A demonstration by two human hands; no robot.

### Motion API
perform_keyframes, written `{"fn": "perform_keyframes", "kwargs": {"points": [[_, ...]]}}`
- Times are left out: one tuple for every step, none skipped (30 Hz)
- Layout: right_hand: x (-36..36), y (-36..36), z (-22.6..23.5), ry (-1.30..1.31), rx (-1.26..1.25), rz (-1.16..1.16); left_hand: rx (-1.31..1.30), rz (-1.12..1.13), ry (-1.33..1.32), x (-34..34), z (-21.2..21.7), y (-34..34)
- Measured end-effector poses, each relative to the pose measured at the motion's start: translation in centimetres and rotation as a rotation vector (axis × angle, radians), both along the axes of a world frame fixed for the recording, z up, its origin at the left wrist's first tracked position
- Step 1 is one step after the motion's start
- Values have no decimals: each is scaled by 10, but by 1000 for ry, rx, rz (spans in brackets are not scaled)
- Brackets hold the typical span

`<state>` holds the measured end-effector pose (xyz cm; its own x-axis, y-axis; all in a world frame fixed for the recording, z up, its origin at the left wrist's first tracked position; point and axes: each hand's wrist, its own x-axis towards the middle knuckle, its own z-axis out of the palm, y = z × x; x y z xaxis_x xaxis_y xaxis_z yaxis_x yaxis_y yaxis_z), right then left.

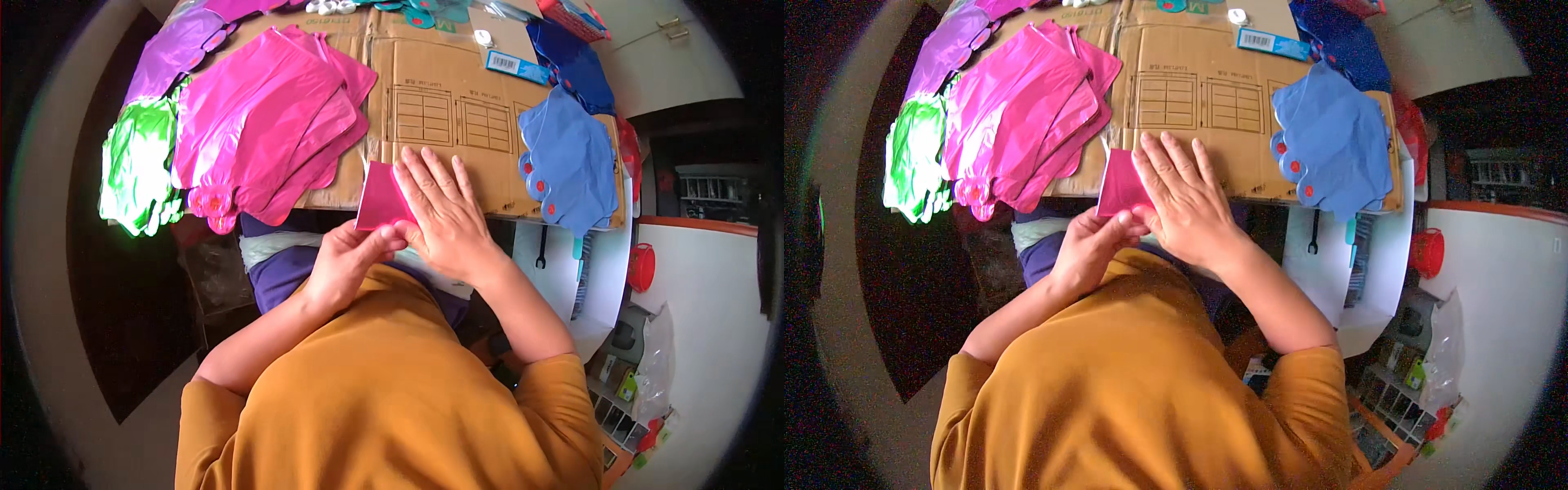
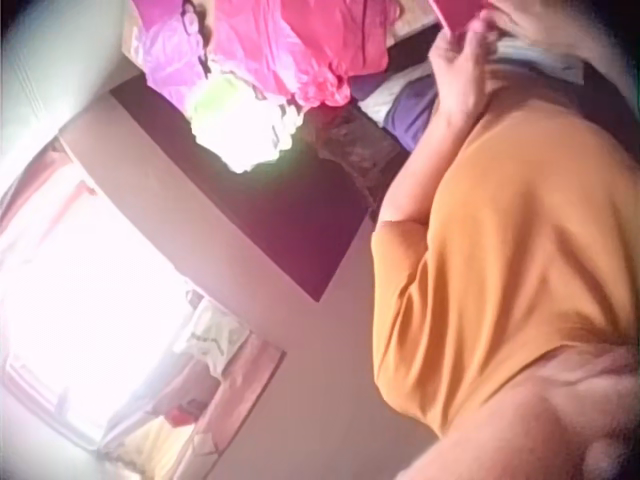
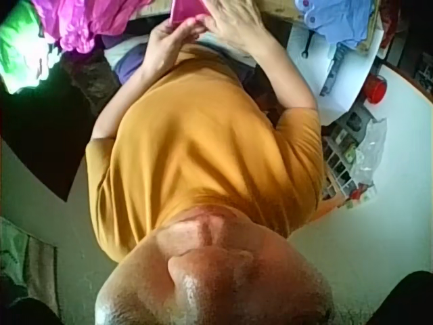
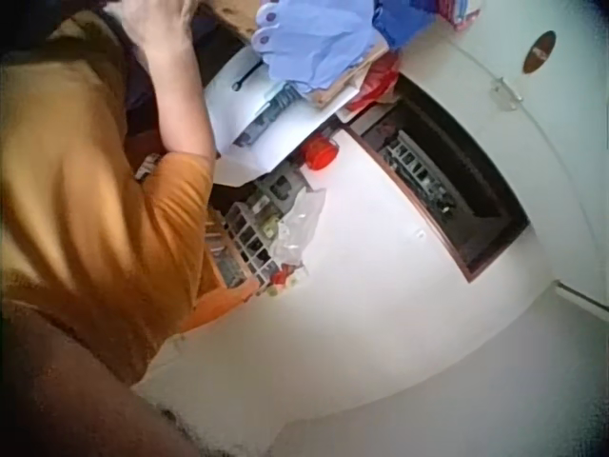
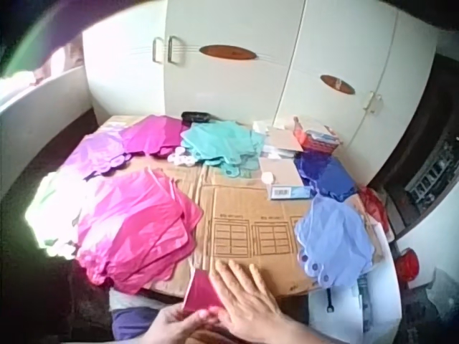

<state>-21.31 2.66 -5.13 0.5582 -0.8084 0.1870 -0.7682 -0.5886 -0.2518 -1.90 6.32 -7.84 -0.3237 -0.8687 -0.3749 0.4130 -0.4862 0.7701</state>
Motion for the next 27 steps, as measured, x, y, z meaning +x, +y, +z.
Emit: {"fn": "perform_keyframes", "kwargs": {"points": [[0, 5, 1, -47, 38, 2, 38, 17, 72, -1, -5, -2], [-1, 9, 4, -95, 75, 3, 79, 51, 112, 0, -11, -1], [-5, 11, 8, -141, 107, 1, 93, 52, 127, 0, -8, -1], [-12, 11, 13, -287, 124, -5, 108, 52, 141, 1, -4, -1], [-20, 11, 11, -539, 66, -53, 122, 51, 155, 2, -1, -2], [-25, 14, 12, -784, 215, -215, 98, 35, 205, 4, 0, -6], [-31, 17, 14, -1028, 364, -379, 74, 41, 220, 4, 2, -8], [-38, 17, 17, -1073, 422, -375, 52, 47, 234, 3, 6, -9], [-46, 14, 23, -1119, 471, -366, 20, 51, 249, 1, 11, -12], [-50, 13, 29, -1145, 674, -366, -14, 16, 264, 1, 12, -17], [-48, 12, 34, -1157, 840, -359, -36, 6, 252, -2, 14, -20], [-46, 12, 32, -1158, 921, -310, -57, -4, 241, -4, 17, -23], [-40, 14, 31, -1155, 1003, -259, -78, -11, 229, -6, 20, -25], [-32, 17, 31, -1162, 993, -269, -80, 8, 234, -10, 22, -26], [-26, 17, 35, -1153, 981, -272, -88, 2, 221, -10, 24, -27], [-22, 17, 33, -1144, 952, -315, -97, -2, 209, -10, 25, -28], [-21, 16, 29, -1135, 923, -358, -105, -6, 197, -9, 27, -30], [-20, 15, 25, -1163, 914, -351, -99, 6, 212, -8, 26, -31], [-20, 15, 21, -1191, 906, -344, -93, 18, 227, -6, 25, -33], [-20, 14, 18, -1219, 896, -337, -87, 30, 243, -6, 24, -35], [-21, 14, 16, -1203, 902, -329, -97, 52, 217, -6, 25, -36], [-22, 13, 13, -1187, 907, -323, -108, 74, 193, -7, 27, -36], [-24, 11, 14, -1172, 912, -317, -119, 95, 168, -8, 28, -37], [-24, 8, 19, -1203, 939, -279, -106, 94, 145, -9, 30, -38], [-23, 5, 26, -1224, 953, -279, -131, 87, 112, -9, 29, -39], [-22, 3, 35, -1246, 968, -279, -156, 79, 78, -10, 25, -41], [-24, 0, 43, -1262, 974, -284, -185, 68, 54, -12, 24, -43]]}}
